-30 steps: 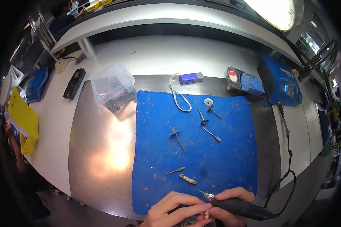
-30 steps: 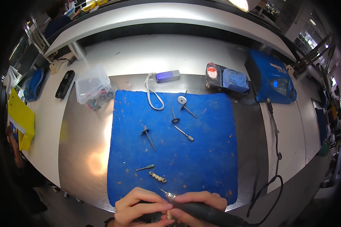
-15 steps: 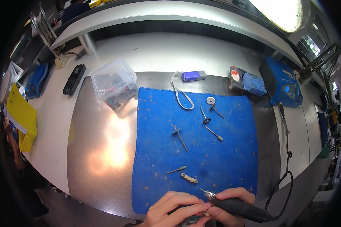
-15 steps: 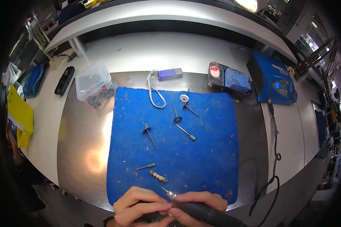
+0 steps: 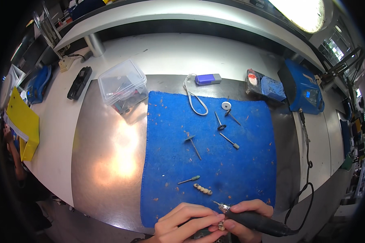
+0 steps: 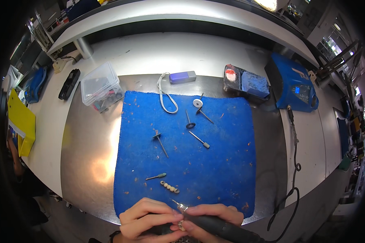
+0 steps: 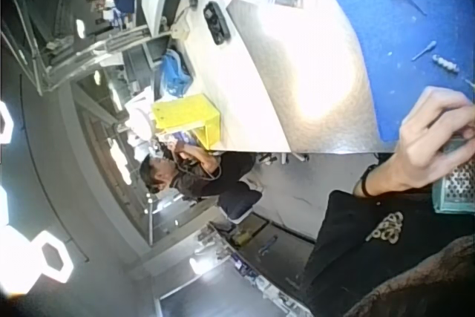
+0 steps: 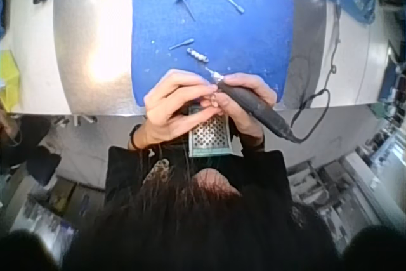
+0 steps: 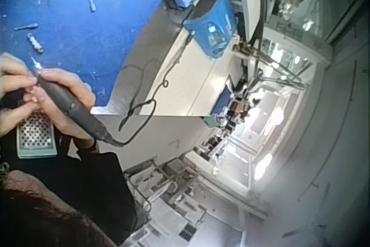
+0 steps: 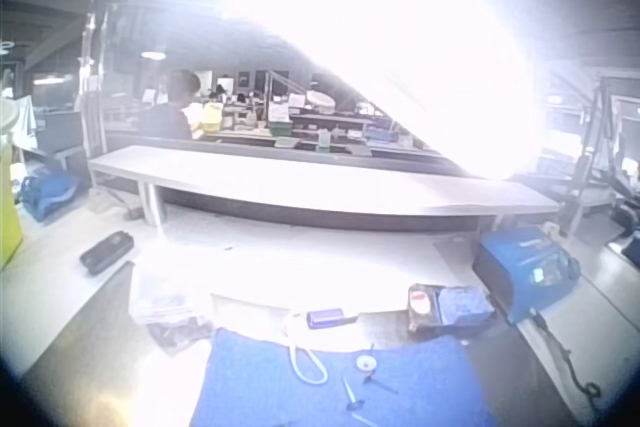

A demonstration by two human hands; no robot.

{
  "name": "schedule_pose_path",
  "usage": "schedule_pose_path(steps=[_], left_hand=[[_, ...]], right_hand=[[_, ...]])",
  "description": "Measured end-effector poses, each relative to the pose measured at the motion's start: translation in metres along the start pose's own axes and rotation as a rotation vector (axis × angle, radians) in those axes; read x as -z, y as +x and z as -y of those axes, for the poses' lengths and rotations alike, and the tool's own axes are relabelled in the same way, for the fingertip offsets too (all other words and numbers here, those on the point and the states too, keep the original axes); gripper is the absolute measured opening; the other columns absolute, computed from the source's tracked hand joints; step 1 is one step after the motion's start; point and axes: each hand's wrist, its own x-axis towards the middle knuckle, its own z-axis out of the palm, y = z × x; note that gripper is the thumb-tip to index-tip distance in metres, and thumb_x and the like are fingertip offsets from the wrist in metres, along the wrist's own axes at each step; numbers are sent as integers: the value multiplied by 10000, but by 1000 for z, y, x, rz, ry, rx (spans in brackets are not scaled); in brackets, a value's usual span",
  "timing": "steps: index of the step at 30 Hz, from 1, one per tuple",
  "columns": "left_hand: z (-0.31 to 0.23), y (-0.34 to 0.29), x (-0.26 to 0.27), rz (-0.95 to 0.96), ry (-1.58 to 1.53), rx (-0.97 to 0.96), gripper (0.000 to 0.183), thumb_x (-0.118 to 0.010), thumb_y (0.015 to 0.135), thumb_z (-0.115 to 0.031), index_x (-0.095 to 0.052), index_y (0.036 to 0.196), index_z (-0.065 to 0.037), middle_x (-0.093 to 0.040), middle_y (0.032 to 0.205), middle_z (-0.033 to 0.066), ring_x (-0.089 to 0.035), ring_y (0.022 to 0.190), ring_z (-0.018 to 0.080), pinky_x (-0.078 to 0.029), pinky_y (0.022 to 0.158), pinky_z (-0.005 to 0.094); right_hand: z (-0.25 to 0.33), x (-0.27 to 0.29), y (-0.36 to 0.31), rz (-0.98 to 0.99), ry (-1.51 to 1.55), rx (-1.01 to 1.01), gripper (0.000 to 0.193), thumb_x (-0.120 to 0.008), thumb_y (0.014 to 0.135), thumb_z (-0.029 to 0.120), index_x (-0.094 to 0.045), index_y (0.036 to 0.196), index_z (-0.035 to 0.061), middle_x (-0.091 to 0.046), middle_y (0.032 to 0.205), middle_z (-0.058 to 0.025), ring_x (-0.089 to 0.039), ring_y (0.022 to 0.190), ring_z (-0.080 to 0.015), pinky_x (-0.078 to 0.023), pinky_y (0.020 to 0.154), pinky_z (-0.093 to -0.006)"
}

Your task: Using a rotary tool to refine and polish a dental bridge at a laboratory workbench.

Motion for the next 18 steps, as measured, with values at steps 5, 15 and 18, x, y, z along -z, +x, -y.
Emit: schedule_pose_path(steps=[5, 15, 18], left_hand=[[1, -4, 0, 24, -19, 30, 387, -889, 694, -5, -743, 1051, 29, -704, 992, 153, -695, 864, 258, -558, 741, 317], [2, -1, 7, 101, -89, 144, 366, -885, 699, -3, -743, 1035, 26, -707, 989, 156, -697, 867, 235, -553, 750, 306], [-1, 0, 7, 92, -91, 158, 370, -888, 691, -1, -743, 1030, 27, -707, 986, 156, -697, 867, 236, -551, 750, 305]], right_hand=[[0, 0, 0, -12, 3, -15, 299, -734, 879, -69, -601, 1145, -37, -727, 964, -172, -745, 850, -206, -600, 743, -280], [0, 1, 3, 76, 136, 51, 322, -716, 888, -96, -579, 1174, -42, -726, 992, -204, -750, 907, -236, -615, 799, -319], [-3, 5, -2, 90, 127, -5, 336, -697, 900, -105, -558, 1200, -41, -723, 991, -216, -750, 925, -258, -622, 821, -348]])
